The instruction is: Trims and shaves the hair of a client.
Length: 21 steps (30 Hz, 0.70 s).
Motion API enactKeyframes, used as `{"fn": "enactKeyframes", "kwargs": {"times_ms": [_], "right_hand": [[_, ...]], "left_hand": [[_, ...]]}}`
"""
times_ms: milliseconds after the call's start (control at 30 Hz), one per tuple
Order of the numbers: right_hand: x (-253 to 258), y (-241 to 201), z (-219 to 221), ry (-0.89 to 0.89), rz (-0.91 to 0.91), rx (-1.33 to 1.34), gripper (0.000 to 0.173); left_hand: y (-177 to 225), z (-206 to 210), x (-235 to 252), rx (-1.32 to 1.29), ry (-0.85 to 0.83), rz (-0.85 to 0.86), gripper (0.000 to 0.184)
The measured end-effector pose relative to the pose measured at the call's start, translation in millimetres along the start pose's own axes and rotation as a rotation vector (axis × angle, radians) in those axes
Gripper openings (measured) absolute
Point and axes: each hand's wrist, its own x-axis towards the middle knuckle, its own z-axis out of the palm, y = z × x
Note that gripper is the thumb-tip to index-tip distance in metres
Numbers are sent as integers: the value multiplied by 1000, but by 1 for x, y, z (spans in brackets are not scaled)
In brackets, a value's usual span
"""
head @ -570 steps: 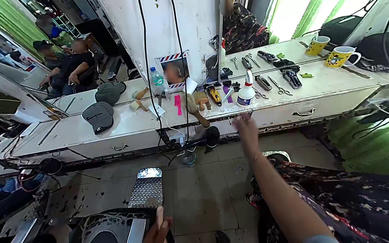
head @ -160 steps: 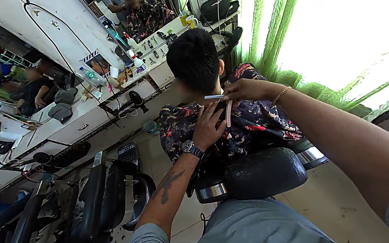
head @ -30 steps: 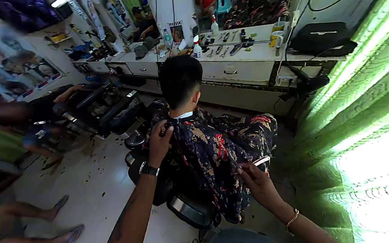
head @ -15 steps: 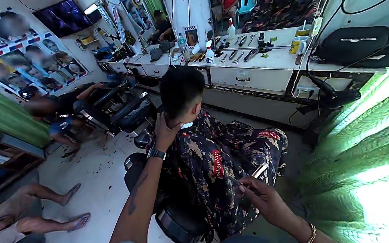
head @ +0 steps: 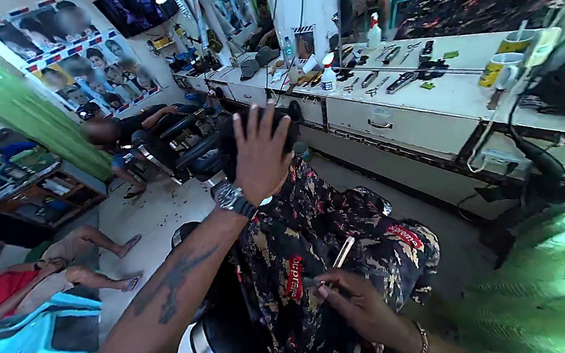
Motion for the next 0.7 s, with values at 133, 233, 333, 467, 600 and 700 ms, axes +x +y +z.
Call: {"fn": "enactKeyframes", "kwargs": {"times_ms": [133, 233, 333, 467, 600, 700], "right_hand": [[14, 17, -40, -169, -25, 180, 22], [22, 24, -92, -208, 18, 201, 22], [27, 33, -138, -169, 132, 225, 22], [33, 45, -172, -133, 180, 271, 22], [40, 48, -183, -139, 177, 284, 23], [48, 44, -181, -135, 146, 295, 22]], "left_hand": [[22, 42, 37, 248, -197, 66, 59], [26, 55, 49, 321, -281, 81, 60], [30, 47, 43, 317, -300, 40, 57], [29, 43, 21, 420, -351, -24, 78], [37, 39, 11, 478, -429, -70, 81], [43, 26, 9, 315, -294, -149, 78]]}}
